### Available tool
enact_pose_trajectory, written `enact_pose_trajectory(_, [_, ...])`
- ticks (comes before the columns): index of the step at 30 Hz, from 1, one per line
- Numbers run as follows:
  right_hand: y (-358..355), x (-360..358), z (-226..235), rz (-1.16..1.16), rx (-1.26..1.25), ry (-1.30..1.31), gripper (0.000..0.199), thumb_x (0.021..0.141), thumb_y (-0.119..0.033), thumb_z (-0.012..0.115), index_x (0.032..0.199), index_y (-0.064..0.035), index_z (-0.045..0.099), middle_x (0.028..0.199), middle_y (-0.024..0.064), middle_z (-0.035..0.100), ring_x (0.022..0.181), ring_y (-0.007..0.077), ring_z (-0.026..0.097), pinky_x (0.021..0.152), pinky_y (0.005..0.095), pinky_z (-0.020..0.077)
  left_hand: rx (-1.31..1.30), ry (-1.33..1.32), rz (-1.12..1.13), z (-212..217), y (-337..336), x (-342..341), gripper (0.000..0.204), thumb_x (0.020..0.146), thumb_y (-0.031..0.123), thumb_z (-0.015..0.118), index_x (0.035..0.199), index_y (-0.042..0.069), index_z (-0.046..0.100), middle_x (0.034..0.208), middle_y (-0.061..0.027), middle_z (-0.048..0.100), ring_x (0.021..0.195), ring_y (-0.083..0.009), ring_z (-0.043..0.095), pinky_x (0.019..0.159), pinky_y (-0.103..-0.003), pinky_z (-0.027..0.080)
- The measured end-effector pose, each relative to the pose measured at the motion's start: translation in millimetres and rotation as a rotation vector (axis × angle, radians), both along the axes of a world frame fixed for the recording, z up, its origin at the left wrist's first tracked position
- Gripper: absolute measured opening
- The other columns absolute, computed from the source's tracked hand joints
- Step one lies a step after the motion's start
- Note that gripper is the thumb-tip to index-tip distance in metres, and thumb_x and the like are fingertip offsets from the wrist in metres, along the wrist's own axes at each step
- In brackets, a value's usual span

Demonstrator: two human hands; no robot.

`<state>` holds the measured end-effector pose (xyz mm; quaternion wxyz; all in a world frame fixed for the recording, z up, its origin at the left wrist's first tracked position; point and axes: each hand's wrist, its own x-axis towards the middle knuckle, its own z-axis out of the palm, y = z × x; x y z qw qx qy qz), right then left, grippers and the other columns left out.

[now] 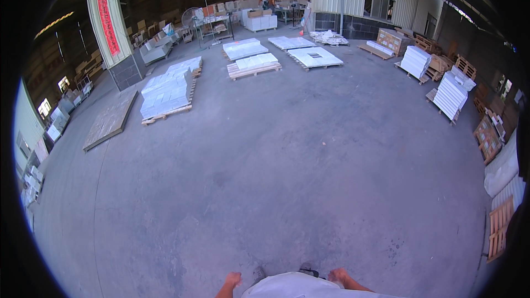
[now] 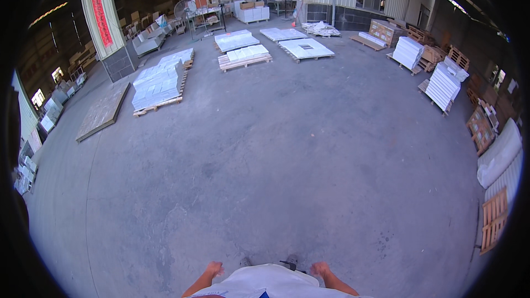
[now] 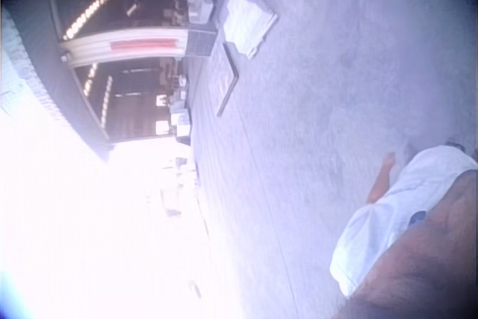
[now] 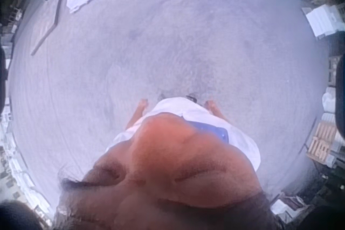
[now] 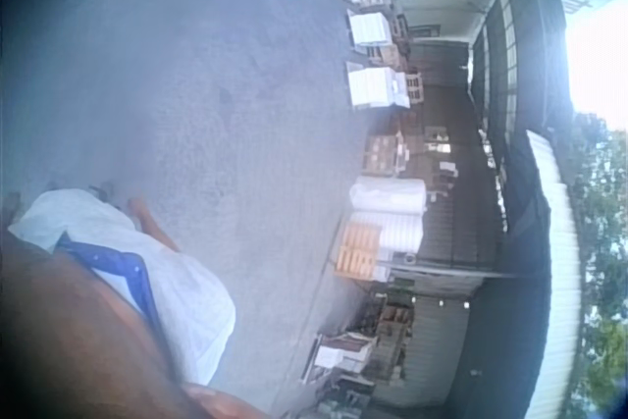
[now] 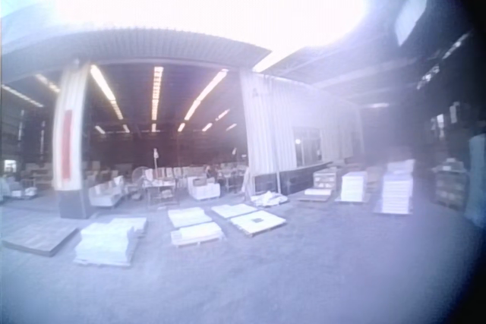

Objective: The person uses a green handheld strapping tool to secure a wooden frame holding stacks of white rectangular tiles. They then lift and reposition the frame, align the tile stacks, and place a single tile onto a nearby metal rack.

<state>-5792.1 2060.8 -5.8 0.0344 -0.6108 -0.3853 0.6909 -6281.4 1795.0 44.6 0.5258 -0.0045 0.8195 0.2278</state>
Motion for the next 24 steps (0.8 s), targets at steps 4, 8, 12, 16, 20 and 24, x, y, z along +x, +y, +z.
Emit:
enact_pose_trajectory(4, [14.9,-8.6,5.8,-0.027,-0.125,0.044,0.032,0.093,-0.02,0.054,0.111,0.0047,0.064,0.104,0.0213,0.069,0.084,0.0353,0.069,0.068,0.0474,0.0579,0.055,0.041,-0.088,-3.6,7.2,-3.2,0.034,0.086,0.026,0.05,0.089,-0.002,0.068,0.079,-0.0134,0.07,0.063,-0.0243,0.068,0.053,-0.039,0.054])
enact_pose_trajectory(8, [17.3,-23.1,27.1,-0.007,-0.04,-0.071,0.034,0.094,-0.02,0.051,0.115,0.0048,0.061,0.109,0.0222,0.067,0.089,0.0365,0.068,0.075,0.0482,0.0572,0.082,0.009,0.018,-4.5,12.4,-4.5,0.032,0.087,0.025,0.052,0.092,-0.003,0.067,0.081,-0.0133,0.07,0.064,-0.0243,0.068,0.054,-0.04,0.054])
enact_pose_trajectory(12, [14.7,-30.6,43.8,0.003,-0.019,-0.086,0.035,0.094,-0.021,0.052,0.117,0.0047,0.061,0.111,0.0216,0.067,0.092,0.0375,0.068,0.078,0.0487,0.0563,0.063,-0.001,0.031,-2.8,12.7,-3.8,0.032,0.087,0.026,0.053,0.094,-0.003,0.067,0.082,-0.0129,0.071,0.063,-0.0244,0.068,0.053,-0.04,0.055])
enact_pose_trajectory(16, [11.4,-31.7,48.6,-0.023,-0.041,-0.147,0.036,0.094,-0.021,0.053,0.119,0.0034,0.061,0.112,0.0206,0.068,0.094,0.037,0.068,0.079,0.048,0.0562,0.074,-0.008,0.058,0.4,9.8,-0.8,0.031,0.088,0.025,0.053,0.097,-0.002,0.065,0.083,-0.013,0.071,0.062,-0.0243,0.068,0.051,-0.038,0.054])
enact_pose_trajectory(20, [8.3,-31.8,53.8,0.007,-0.032,-0.115,0.034,0.094,-0.02,0.053,0.118,0.0026,0.062,0.111,0.0196,0.068,0.094,0.0354,0.069,0.078,0.0475,0.0564,0.086,-0.022,0.061,4.3,7.9,2.6,0.03,0.088,0.024,0.054,0.099,-0.002,0.064,0.083,-0.0134,0.07,0.062,-0.0243,0.068,0.05,-0.038,0.053])
enact_pose_trajectory(24, [7.7,-34.0,57.8,-0.003,-0.037,-0.116,0.034,0.094,-0.02,0.053,0.118,0.0026,0.062,0.111,0.0194,0.068,0.094,0.0352,0.069,0.078,0.0474,0.0566,0.066,-0.042,0.076,6.9,8.6,2.6,0.029,0.088,0.023,0.054,0.098,-0.002,0.063,0.083,-0.0137,0.069,0.061,-0.0243,0.067,0.05,-0.038,0.053])
